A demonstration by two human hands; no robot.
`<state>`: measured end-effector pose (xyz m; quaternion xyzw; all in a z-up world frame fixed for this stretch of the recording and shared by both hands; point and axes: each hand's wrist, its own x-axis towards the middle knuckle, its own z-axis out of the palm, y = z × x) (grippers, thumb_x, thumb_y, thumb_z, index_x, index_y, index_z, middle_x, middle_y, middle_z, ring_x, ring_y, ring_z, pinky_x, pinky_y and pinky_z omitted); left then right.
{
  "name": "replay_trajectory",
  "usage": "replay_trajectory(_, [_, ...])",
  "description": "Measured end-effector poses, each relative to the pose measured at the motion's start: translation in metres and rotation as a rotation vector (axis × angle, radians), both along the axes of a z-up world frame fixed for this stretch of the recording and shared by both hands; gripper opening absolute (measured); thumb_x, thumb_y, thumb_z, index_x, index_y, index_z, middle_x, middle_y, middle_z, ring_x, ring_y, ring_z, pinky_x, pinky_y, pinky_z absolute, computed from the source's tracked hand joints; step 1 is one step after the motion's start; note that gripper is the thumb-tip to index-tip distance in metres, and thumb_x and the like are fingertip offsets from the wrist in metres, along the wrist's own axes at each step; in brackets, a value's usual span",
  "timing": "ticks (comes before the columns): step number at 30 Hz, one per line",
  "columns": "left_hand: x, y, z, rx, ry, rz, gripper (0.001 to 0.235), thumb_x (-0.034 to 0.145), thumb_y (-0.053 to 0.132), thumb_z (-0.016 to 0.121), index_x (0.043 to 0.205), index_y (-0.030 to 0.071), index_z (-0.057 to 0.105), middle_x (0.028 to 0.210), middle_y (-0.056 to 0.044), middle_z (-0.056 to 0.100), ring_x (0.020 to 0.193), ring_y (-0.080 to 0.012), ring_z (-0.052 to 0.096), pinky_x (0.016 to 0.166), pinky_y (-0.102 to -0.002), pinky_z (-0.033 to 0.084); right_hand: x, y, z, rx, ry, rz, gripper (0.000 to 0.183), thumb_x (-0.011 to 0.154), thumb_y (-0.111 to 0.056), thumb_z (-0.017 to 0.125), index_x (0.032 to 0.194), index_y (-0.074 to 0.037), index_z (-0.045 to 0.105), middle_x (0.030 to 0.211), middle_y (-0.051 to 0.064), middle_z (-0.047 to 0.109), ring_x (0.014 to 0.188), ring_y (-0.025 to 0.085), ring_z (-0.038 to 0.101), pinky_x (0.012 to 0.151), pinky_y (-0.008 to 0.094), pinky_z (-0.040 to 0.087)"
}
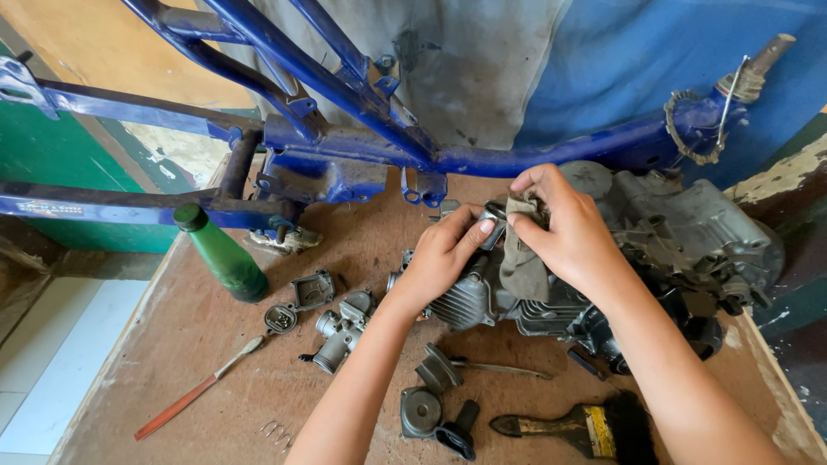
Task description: Disassembling and inspecting motorcycle engine components such as the carburetor and piston
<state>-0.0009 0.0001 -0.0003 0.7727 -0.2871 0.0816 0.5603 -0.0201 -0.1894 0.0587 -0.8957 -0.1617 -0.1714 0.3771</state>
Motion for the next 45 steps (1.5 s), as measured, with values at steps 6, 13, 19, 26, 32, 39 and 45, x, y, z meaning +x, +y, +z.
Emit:
replay_trajectory(6, [0.002,-0.003,-0.003,-0.008,0.038,0.033,0.035,0.107,0.041,0.052,0.112,0.009,0.064,0.09,-0.027,0.068,0.098,-0.0508,0.068,0.087,-0.059,0.053,0.004,0.003,-0.018,-0.029,-0.09,-0.07,0.043,0.083,-0.009,0.075,0.121,-0.014,0.055,0.102,0.017,0.072,0.095,0.045,0.068,0.08,0.055,0.053])
replay_trajectory(13, [0.008,-0.006,-0.008,-0.049,0.069,0.052,0.034,0.108,0.04,0.052,0.113,0.009,0.065,0.088,-0.026,0.069,0.097,-0.0498,0.068,0.085,-0.058,0.054,-0.004,0.016,-0.033,0.089,-0.111,-0.14,0.051,0.085,-0.01,0.076,0.126,-0.013,0.046,0.102,0.018,0.068,0.088,0.044,0.067,0.074,0.055,0.052])
replay_trajectory(19, [0.012,-0.009,-0.015,-0.081,0.092,0.08,0.035,0.108,0.04,0.052,0.115,0.009,0.066,0.092,-0.027,0.07,0.101,-0.0511,0.068,0.088,-0.057,0.053,0.006,0.014,-0.047,0.081,-0.086,-0.112,0.054,0.082,-0.007,0.078,0.123,-0.009,0.044,0.098,0.018,0.069,0.086,0.047,0.068,0.071,0.055,0.053])
replay_trajectory(26, [0.017,-0.01,-0.016,-0.108,0.122,0.083,0.037,0.109,0.041,0.049,0.118,0.009,0.066,0.096,-0.028,0.071,0.105,-0.0489,0.068,0.091,-0.057,0.052,0.006,0.019,-0.057,0.089,-0.022,-0.094,0.056,0.076,-0.009,0.083,0.116,-0.007,0.044,0.093,0.018,0.072,0.085,0.044,0.07,0.071,0.05,0.055])
replay_trajectory(32, [0.028,-0.008,-0.03,-0.153,0.176,0.079,0.042,0.11,0.043,0.047,0.115,0.007,0.068,0.099,-0.025,0.072,0.108,-0.0357,0.067,0.094,-0.054,0.052,0.0,0.013,-0.049,0.037,-0.092,-0.101,0.059,0.073,-0.015,0.085,0.116,-0.009,0.046,0.089,0.014,0.075,0.085,0.04,0.071,0.072,0.049,0.055])
replay_trajectory(39, [0.005,-0.011,0.002,-0.06,0.136,0.102,0.049,0.109,0.045,0.044,0.106,0.0,0.064,0.098,-0.037,0.068,0.106,-0.0585,0.062,0.09,-0.062,0.049,-0.006,0.013,-0.024,-0.087,-0.613,-0.041,0.02,0.092,0.0,0.072,0.108,-0.011,0.068,0.103,0.008,0.065,0.095,0.037,0.068,0.08,0.045,0.055])
replay_trajectory(45, [0.008,-0.01,-0.004,-0.061,0.148,0.116,0.048,0.109,0.046,0.046,0.11,0.002,0.066,0.099,-0.033,0.07,0.109,-0.0556,0.064,0.092,-0.062,0.05,0.0,0.02,-0.059,0.027,-0.546,0.075,0.025,0.081,-0.005,0.08,0.102,-0.015,0.073,0.089,0.004,0.066,0.085,0.032,0.07,0.073,0.042,0.057])
